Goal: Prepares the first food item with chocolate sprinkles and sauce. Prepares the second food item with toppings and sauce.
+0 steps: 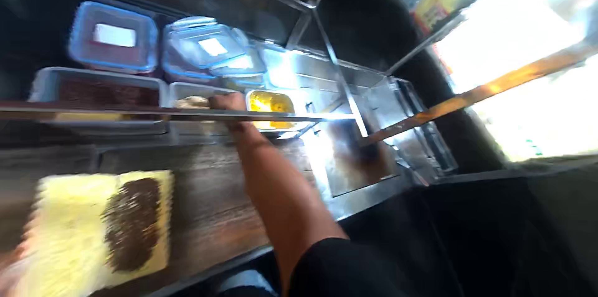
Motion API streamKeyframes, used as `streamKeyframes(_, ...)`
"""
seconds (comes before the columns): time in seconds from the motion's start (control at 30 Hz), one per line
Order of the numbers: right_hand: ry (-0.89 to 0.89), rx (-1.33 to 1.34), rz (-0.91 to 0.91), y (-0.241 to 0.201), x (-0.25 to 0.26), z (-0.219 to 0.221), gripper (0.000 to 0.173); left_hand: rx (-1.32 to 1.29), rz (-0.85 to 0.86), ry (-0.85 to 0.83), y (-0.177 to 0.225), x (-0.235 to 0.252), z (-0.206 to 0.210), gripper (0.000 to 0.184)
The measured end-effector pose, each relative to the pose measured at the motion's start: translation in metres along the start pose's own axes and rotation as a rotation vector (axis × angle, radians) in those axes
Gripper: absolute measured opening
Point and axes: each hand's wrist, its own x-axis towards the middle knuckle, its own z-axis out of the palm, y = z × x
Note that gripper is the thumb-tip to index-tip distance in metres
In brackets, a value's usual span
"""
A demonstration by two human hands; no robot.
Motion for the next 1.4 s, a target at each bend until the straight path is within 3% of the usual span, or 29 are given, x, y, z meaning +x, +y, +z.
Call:
streamKeyframes(0.1, 0.007, 0.025, -0.045, -0.001, -0.004, 0.0, 0.031, 0.063, -0.061, 0.285, 0.007, 0.0, 0.045, 0.035)
streamKeyframes(0.13, 0.001, 0.051, -0.025, -0.006, -0.009, -0.001, 0.029, 0.072, -0.055, 0.31, 0.006, 0.003, 0.049, 0.035)
streamKeyframes(0.33, -0.011, 0.331, -0.048, -0.018, -0.086, -0.001, 0.009, 0.082, -0.041, 0.354, 0.004, 0.007, 0.046, 0.042)
streamKeyframes(0.47, -0.081, 0.314, 0.107, -0.015, -0.149, 0.023, 0.009, 0.056, -0.057, 0.375, 0.005, 0.009, 0.044, 0.04)
streamKeyframes(0.57, -0.159, 0.209, 0.1, 0.0, -0.206, 0.047, 0.012, 0.091, -0.071, 0.384, 0.006, 0.011, 0.044, 0.041)
streamKeyframes(0.63, -0.113, 0.062, -0.083, 0.012, -0.231, 0.067, 0.011, 0.137, -0.096, 0.383, 0.008, 0.013, 0.046, 0.041)
streamKeyframes(0.73, 0.118, -0.201, -0.711, 0.043, -0.231, 0.092, 0.011, 0.17, -0.111, 0.348, 0.009, 0.015, 0.047, 0.043)
streamKeyframes(0.8, 0.196, -0.24, -0.86, 0.052, -0.221, 0.094, 0.013, 0.175, -0.12, 0.32, 0.011, 0.014, 0.048, 0.043)
streamKeyframes(0.87, 0.201, -0.168, -0.782, 0.048, -0.218, 0.088, 0.013, 0.19, -0.125, 0.309, 0.013, 0.015, 0.049, 0.042)
streamKeyframes(1.0, 0.009, 0.031, -0.576, 0.053, -0.223, 0.077, 0.01, 0.197, -0.137, 0.32, 0.014, 0.015, 0.051, 0.041)
streamKeyframes(1.23, -0.013, 0.072, -0.541, 0.063, -0.206, 0.09, 0.011, 0.249, -0.173, 0.341, 0.017, 0.015, 0.055, 0.041)
streamKeyframes(1.4, -0.065, 0.102, -0.37, 0.049, -0.193, 0.09, 0.008, 0.254, -0.173, 0.362, 0.017, 0.014, 0.053, 0.043)
